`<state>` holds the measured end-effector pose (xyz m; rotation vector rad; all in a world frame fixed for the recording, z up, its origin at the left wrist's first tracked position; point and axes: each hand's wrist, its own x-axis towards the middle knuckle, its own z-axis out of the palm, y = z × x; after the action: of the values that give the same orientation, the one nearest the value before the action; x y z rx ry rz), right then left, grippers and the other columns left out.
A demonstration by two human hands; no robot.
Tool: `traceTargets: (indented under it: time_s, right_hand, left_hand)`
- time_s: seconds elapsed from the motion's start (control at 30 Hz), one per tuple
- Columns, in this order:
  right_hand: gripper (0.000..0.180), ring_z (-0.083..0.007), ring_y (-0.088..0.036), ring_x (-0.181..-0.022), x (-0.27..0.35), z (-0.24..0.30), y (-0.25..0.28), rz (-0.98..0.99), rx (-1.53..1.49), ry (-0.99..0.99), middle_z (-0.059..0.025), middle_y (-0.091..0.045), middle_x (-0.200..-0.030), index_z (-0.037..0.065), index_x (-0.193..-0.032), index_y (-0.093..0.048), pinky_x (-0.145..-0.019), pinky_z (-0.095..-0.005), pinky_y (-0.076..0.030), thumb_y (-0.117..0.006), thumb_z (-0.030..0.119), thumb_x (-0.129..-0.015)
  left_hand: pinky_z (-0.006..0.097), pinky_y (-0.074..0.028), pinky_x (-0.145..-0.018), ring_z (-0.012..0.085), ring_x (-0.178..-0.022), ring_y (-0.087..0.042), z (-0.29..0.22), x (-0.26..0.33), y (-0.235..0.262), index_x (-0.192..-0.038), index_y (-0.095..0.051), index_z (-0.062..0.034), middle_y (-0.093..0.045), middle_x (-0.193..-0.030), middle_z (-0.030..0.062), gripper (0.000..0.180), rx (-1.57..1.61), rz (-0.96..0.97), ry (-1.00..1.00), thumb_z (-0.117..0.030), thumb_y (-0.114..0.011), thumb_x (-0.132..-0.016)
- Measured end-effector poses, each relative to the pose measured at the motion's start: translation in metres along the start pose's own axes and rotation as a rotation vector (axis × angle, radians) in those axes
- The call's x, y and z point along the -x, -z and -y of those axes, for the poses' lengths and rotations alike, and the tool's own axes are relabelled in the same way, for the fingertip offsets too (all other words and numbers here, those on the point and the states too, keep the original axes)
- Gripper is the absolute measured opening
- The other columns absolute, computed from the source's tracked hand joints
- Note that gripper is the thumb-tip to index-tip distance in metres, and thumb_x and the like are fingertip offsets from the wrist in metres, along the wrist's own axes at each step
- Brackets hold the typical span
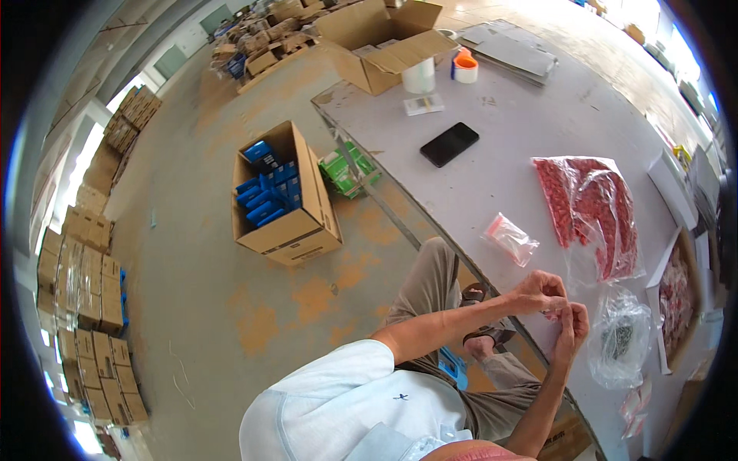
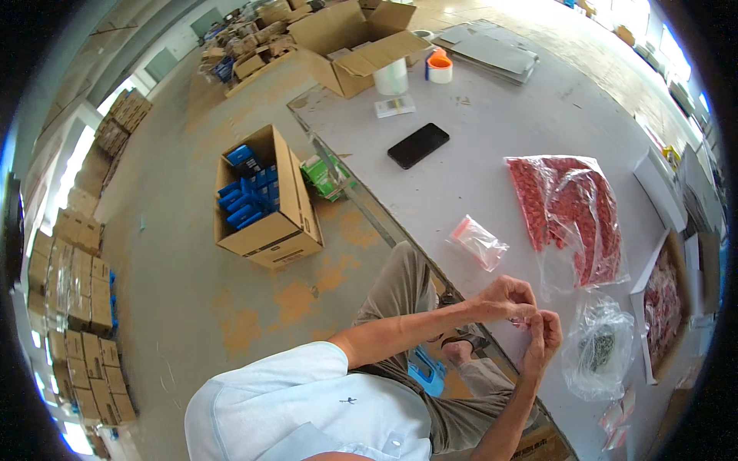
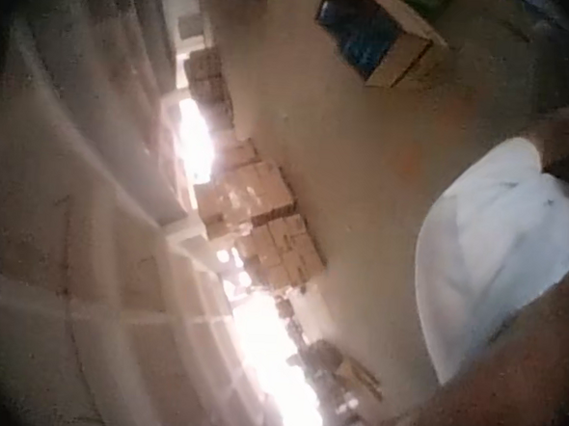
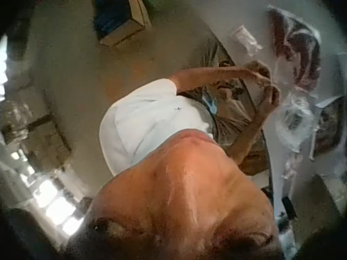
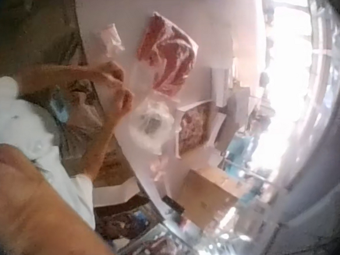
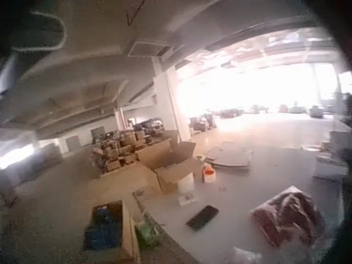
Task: Placing small plastic components into small resealable plastic bags.
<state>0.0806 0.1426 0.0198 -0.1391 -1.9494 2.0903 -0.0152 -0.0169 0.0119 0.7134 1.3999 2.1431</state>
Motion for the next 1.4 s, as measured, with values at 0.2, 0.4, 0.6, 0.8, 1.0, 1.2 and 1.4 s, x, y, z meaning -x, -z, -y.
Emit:
traceTargets:
  time_s: [0.2, 0.4, 0.6, 0.8, 1.0, 1.2, 1.4]
  right_hand:
    - [0.014, -0.0049, -0.052, -0.077, -0.003, -0.010, 0.006, -0.029, 0.050, -0.012, 0.0036, -0.060, -0.085, 0.005, -0.097, -0.063, -0.071, -0.0212, -0.041, -0.063, 0.016, -0.106]
    - [0.014, -0.0046, -0.050, -0.074, -0.001, -0.003, 0.004, -0.024, -0.028, -0.039, 0.0037, -0.058, -0.083, 0.006, -0.096, -0.063, -0.067, -0.0208, -0.039, -0.065, 0.017, -0.105]
    - [0.014, -0.0043, -0.052, -0.071, -0.002, -0.017, 0.019, -0.017, -0.069, -0.086, 0.0032, -0.059, -0.082, 0.007, -0.095, -0.063, -0.065, -0.0193, -0.040, -0.067, 0.016, -0.105]
    - [0.015, -0.0062, -0.054, -0.072, -0.003, -0.015, 0.014, -0.056, -0.099, -0.062, 0.0008, -0.062, -0.084, 0.004, -0.097, -0.064, -0.068, -0.0210, -0.043, -0.067, 0.017, -0.104]
    - [0.014, -0.0091, -0.056, -0.077, -0.004, -0.008, 0.006, 0.003, -0.013, -0.033, -0.0008, -0.063, -0.085, 0.001, -0.100, -0.064, -0.072, -0.0238, -0.045, -0.065, 0.015, -0.105]
    - [0.012, -0.0091, -0.056, -0.077, 0.004, -0.004, 0.014, -0.088, -0.062, -0.047, -0.0006, -0.063, -0.085, 0.002, -0.100, -0.064, -0.072, -0.0235, -0.045, -0.064, 0.013, -0.104]
    - [0.010, -0.0058, -0.054, -0.070, 0.005, 0.012, 0.005, -0.019, 0.177, -0.027, 0.0021, -0.063, -0.080, 0.004, -0.102, -0.071, -0.062, -0.0213, -0.043, -0.067, 0.014, -0.102]
  left_hand:
    - [0.025, -0.051, -0.065, 0.0081, -0.077, -0.058, 0.009, -0.004, 0.006, -0.100, -0.066, 0.0002, -0.063, -0.084, -0.0007, 0.010, 0.060, -0.016, 0.011, -0.009, -0.069, -0.101]
    - [0.026, -0.053, -0.067, 0.0081, -0.076, -0.056, 0.002, -0.004, 0.004, -0.100, -0.065, -0.0003, -0.060, -0.083, -0.0013, 0.011, 0.100, -0.020, 0.024, -0.011, -0.067, -0.103]
    - [0.026, -0.056, -0.065, 0.0088, -0.077, -0.061, 0.004, -0.004, 0.004, -0.101, -0.066, -0.0002, -0.063, -0.086, 0.0013, 0.010, 0.158, -0.040, 0.036, -0.010, -0.067, -0.102]
    - [0.026, -0.055, -0.062, 0.0098, -0.074, -0.065, -0.002, -0.004, -0.001, -0.099, -0.068, -0.0001, -0.068, -0.086, 0.0039, 0.012, -0.038, 0.032, -0.045, -0.009, -0.074, -0.097]
    - [0.025, -0.055, -0.060, 0.0093, -0.072, -0.065, -0.002, -0.001, 0.004, -0.094, -0.069, 0.0006, -0.070, -0.083, 0.0040, 0.009, -0.046, 0.018, 0.025, -0.006, -0.076, -0.094]
    - [0.026, -0.056, -0.064, 0.0105, -0.073, -0.066, 0.001, 0.000, -0.002, -0.095, -0.070, -0.0006, -0.071, -0.084, 0.0038, 0.005, 0.066, -0.034, 0.001, -0.004, -0.074, -0.094]
    - [0.028, -0.057, -0.072, 0.0124, -0.077, -0.068, -0.004, -0.002, -0.001, -0.093, -0.072, -0.0019, -0.072, -0.084, 0.0068, 0.007, -0.176, 0.042, 0.090, 0.000, -0.066, -0.095]
